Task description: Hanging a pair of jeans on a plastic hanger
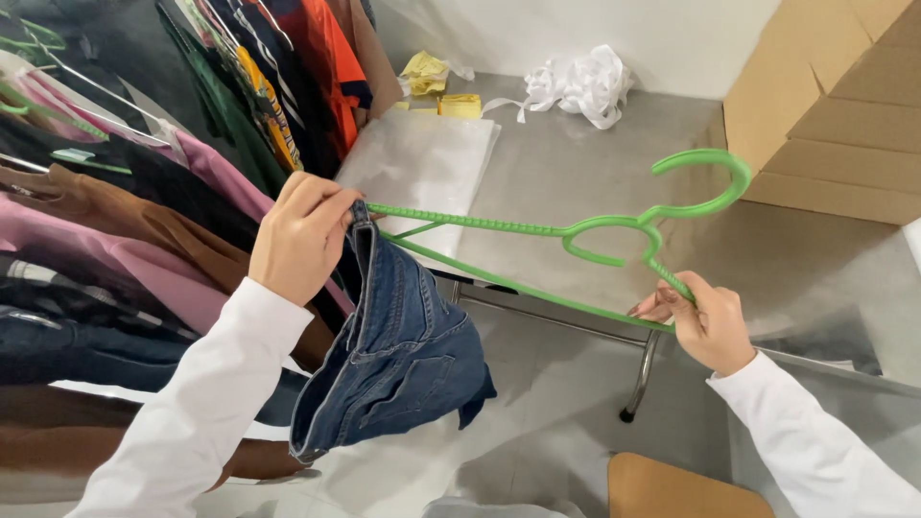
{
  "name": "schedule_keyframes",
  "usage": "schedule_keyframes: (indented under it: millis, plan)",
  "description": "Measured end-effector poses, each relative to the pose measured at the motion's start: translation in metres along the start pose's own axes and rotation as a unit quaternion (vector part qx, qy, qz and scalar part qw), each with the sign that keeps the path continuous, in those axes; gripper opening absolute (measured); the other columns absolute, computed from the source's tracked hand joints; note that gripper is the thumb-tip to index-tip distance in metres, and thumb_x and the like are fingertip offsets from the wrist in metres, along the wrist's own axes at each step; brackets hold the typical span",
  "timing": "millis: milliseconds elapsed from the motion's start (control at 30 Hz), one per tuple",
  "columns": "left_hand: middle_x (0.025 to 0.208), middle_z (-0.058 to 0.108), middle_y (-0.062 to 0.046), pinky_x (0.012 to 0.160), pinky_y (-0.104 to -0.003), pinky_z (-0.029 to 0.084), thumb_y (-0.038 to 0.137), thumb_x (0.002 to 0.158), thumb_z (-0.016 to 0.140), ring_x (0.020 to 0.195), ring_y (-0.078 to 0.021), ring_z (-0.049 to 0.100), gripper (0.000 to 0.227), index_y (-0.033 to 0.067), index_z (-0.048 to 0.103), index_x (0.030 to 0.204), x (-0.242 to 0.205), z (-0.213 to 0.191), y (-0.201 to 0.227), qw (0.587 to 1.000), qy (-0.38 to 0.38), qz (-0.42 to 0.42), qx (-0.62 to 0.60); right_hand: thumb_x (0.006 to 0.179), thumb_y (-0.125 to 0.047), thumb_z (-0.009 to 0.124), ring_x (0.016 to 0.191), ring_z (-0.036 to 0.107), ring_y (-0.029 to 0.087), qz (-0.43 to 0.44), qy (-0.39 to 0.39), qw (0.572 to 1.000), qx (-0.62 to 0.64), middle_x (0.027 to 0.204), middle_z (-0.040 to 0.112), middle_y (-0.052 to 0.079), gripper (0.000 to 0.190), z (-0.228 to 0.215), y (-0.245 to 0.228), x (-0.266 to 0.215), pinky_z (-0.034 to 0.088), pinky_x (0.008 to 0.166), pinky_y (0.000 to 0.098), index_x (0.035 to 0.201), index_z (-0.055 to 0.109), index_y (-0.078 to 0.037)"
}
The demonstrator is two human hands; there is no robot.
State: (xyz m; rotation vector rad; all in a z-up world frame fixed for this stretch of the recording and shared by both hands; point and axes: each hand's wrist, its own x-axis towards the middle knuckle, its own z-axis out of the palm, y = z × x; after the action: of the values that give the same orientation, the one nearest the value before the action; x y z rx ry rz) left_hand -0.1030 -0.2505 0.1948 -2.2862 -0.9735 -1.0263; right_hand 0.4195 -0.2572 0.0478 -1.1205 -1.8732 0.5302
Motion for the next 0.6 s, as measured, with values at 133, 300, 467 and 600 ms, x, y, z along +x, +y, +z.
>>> schedule_keyframes:
  millis: [133, 300, 467, 600]
  plan:
    - [0.108, 0.06, -0.014, 0.087, -0.04, 0.064, -0.003, 0.11, 0.06, 0.089, -0.035, 0.07, 0.021, -0.0014, 0.078, 0.119, 0.002, 0.013, 0.005, 0.985, 0.076, -0.087, -0.128, 0.116, -0.022, 0.054, 0.057, 0.078, 0.015, -0.072, 0.07, 0.994, 0.04, 0.069, 0.081, -0.001, 0.031, 0.019, 0.0, -0.003, 0.059, 0.064, 0.026, 0.089, 0.065, -0.013]
    - [0.108, 0.049, -0.009, 0.082, -0.036, 0.059, -0.005, 0.108, 0.069, 0.082, -0.0202, 0.061, 0.018, 0.0042, 0.082, 0.116, 0.027, -0.004, 0.008, 0.97, 0.062, -0.134, -0.194, 0.114, -0.027, 0.058, 0.049, 0.05, 0.014, -0.008, 0.123, 0.992, 0.012, 0.051, 0.056, 0.002, 0.032, 0.036, -0.043, -0.003, 0.048, 0.055, 0.0278, 0.086, 0.071, -0.019]
    - [0.102, 0.061, -0.013, 0.074, -0.032, 0.062, -0.002, 0.102, 0.081, 0.086, -0.0302, 0.075, 0.011, 0.0044, 0.085, 0.11, 0.036, -0.023, 0.009, 0.969, 0.03, -0.189, -0.157, 0.116, -0.024, 0.055, 0.054, 0.066, 0.013, 0.004, 0.117, 0.989, 0.088, 0.06, 0.072, 0.007, 0.035, 0.039, -0.024, -0.012, 0.056, 0.058, 0.0269, 0.085, 0.067, -0.012]
    - [0.094, 0.073, -0.011, 0.069, -0.03, 0.061, 0.003, 0.099, 0.088, 0.081, -0.0301, 0.077, 0.014, 0.0105, 0.088, 0.111, 0.035, -0.029, 0.014, 0.965, 0.039, -0.224, -0.128, 0.117, -0.024, 0.055, 0.056, 0.074, 0.014, 0.0, 0.109, 0.987, 0.119, 0.064, 0.078, 0.007, 0.037, 0.043, -0.018, -0.013, 0.059, 0.06, 0.0271, 0.084, 0.066, -0.01]
